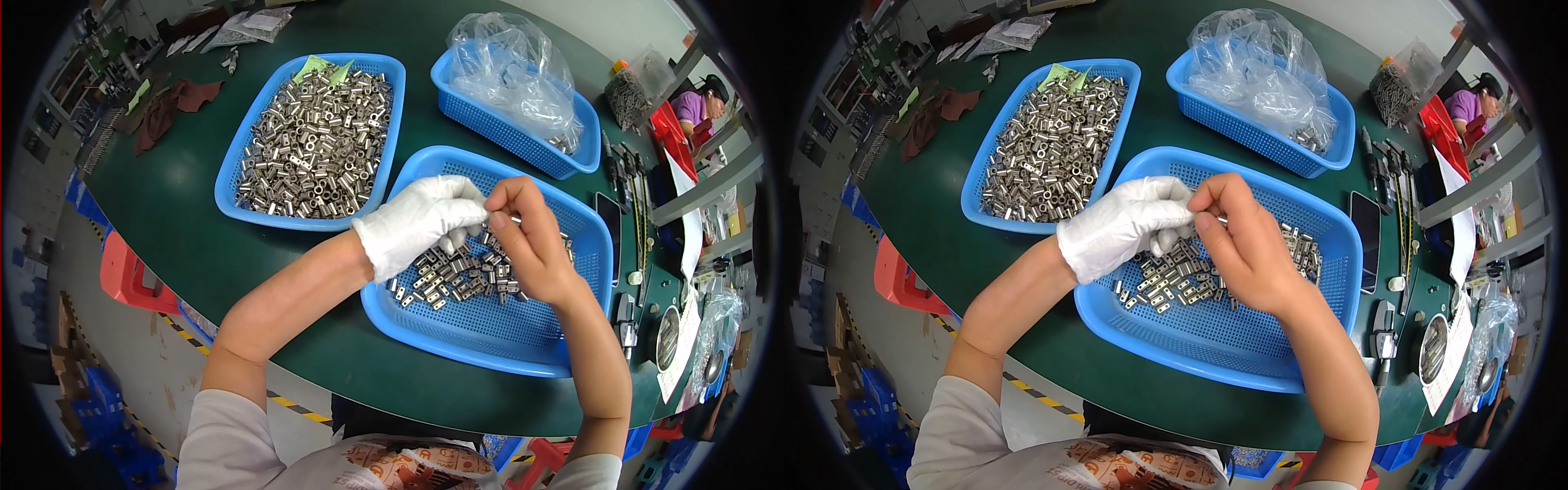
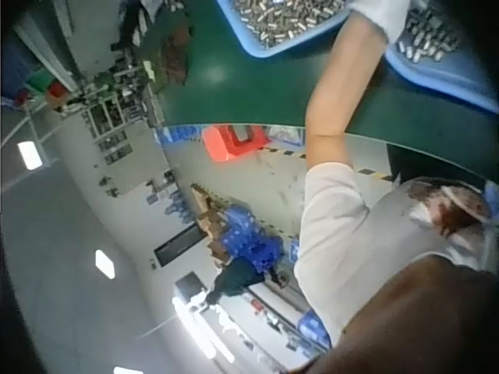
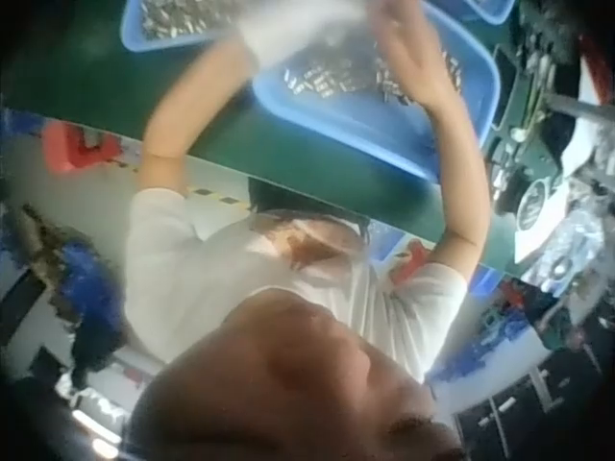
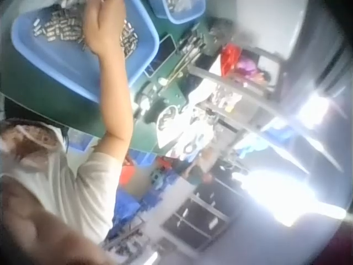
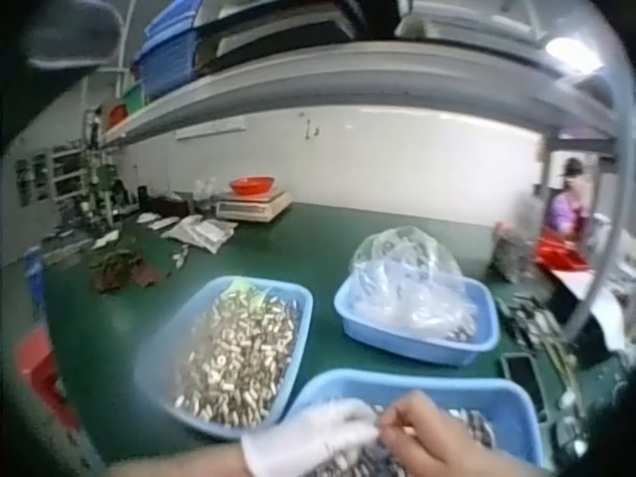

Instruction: The person repeatedly picks up metal parts from a blue tray, inserts a cylindrical metal pin into each part by hand, and places them back into the tray.

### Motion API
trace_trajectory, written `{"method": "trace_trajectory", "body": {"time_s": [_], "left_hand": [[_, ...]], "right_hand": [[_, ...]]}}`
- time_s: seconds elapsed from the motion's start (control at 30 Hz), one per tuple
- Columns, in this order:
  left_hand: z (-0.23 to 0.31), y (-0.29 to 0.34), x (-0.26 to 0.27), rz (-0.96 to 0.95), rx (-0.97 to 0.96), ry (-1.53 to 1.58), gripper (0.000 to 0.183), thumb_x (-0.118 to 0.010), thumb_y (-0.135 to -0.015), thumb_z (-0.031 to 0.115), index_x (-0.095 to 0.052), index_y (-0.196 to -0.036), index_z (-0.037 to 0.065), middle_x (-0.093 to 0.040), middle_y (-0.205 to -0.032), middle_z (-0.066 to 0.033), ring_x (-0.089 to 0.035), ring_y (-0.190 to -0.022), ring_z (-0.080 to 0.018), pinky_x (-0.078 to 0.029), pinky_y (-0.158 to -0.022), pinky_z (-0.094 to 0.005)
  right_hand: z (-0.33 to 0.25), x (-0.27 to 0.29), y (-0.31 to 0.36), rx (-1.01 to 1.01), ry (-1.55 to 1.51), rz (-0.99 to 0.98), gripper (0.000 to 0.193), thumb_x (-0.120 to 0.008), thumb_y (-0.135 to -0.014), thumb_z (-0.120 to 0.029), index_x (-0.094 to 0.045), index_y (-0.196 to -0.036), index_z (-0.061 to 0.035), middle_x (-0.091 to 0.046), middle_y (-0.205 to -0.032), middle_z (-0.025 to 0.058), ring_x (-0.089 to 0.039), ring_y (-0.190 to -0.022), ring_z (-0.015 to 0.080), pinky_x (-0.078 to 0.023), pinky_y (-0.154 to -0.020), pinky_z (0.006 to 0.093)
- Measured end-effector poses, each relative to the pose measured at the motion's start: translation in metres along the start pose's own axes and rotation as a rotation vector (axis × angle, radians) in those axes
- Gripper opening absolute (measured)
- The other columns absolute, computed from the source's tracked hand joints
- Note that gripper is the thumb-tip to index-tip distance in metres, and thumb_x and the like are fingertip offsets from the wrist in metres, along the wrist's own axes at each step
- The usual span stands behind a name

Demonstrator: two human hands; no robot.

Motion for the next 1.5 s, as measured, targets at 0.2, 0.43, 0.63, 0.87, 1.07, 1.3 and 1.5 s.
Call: {"method": "trace_trajectory", "body": {"time_s": [0.2,0.43,0.63,0.87,1.07,1.3,1.5], "left_hand": [[-0.005,-0.004,0.011,0.077,0.001,0.314,0.016,-0.045,-0.081,0.019,-0.049,-0.079,0.003,-0.049,-0.071,-0.0013,-0.045,-0.058,-0.0066,-0.037,-0.053,-0.0201],[-0.006,-0.006,0.008,-0.015,0.067,0.61,0.016,-0.042,-0.082,0.016,-0.049,-0.087,0.002,-0.052,-0.078,-0.0049,-0.048,-0.062,-0.0097,-0.04,-0.052,-0.0205],[-0.007,-0.004,0.009,0.082,0.059,0.234,0.015,-0.048,-0.081,0.014,-0.048,-0.091,0.004,-0.05,-0.079,-0.0017,-0.048,-0.064,-0.0068,-0.04,-0.055,-0.0188],[-0.007,-0.002,0.002,-0.022,0.085,0.301,0.016,-0.048,-0.084,0.019,-0.048,-0.09,0.004,-0.049,-0.078,-0.0013,-0.045,-0.062,-0.0051,-0.037,-0.053,-0.017],[-0.008,-0.005,0.004,0.019,0.048,0.262,0.018,-0.049,-0.083,0.021,-0.049,-0.087,0.003,-0.049,-0.077,-0.0006,-0.043,-0.061,-0.0045,-0.036,-0.053,-0.0166],[-0.004,-0.005,0.003,0.066,0.021,0.031,0.023,-0.05,-0.083,0.024,-0.049,-0.087,0.002,-0.049,-0.077,-0.0012,-0.043,-0.061,-0.0047,-0.037,-0.053,-0.017],[-0.004,-0.003,-0.001,-0.023,0.006,-0.013,0.02,-0.047,-0.084,0.022,-0.049,-0.086,0.002,-0.048,-0.075,-0.001,-0.043,-0.06,-0.0048,-0.036,-0.054,-0.017]], "right_hand": [[0.007,0.022,0.001,-0.055,-0.055,0.144,0.006,-0.05,-0.069,-0.003,-0.051,-0.076,-0.0034,-0.05,-0.07,0.0044,-0.048,-0.063,0.0142,-0.036,-0.062,0.023],[0.026,-0.011,-0.002,0.175,0.867,-0.219,0.008,-0.057,-0.06,-0.012,-0.057,-0.068,-0.0091,-0.053,-0.066,0.0036,-0.051,-0.061,0.0216,-0.038,-0.061,0.0322],[0.0,0.007,-0.006,0.239,0.584,0.129,0.012,-0.065,-0.059,-0.011,-0.057,-0.067,-0.0081,-0.052,-0.058,0.0019,-0.044,-0.048,0.0184,-0.035,-0.054,0.0296],[-0.004,0.012,-0.003,0.128,0.399,0.288,0.014,-0.066,-0.06,-0.008,-0.056,-0.07,-0.0063,-0.048,-0.056,0.0004,-0.038,-0.047,0.0111,-0.032,-0.047,0.0247],[-0.004,0.018,0.003,0.039,-0.076,0.197,0.012,-0.042,-0.079,-0.001,-0.044,-0.091,-0.0002,-0.046,-0.076,0.0002,-0.039,-0.064,0.0039,-0.033,-0.057,0.0172],[0.0,0.016,0.003,0.037,-0.052,0.173,0.01,-0.043,-0.078,0.0,-0.044,-0.088,-0.001,-0.044,-0.075,0.0001,-0.039,-0.065,0.0051,-0.035,-0.058,0.0185],[0.0,0.002,0.001,0.004,-0.011,0.073,0.01,-0.043,-0.08,-0.003,-0.044,-0.09,-0.0022,-0.047,-0.079,0.003,-0.044,-0.069,0.0088,-0.037,-0.062,0.0215]]}}
Point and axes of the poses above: each hand's wrist, its own y-axis away from the middle knuckle, its own x-axis out of the back of the hand, z = x × y, the point moved 6 cm from there along -y, towards the middle knuckle
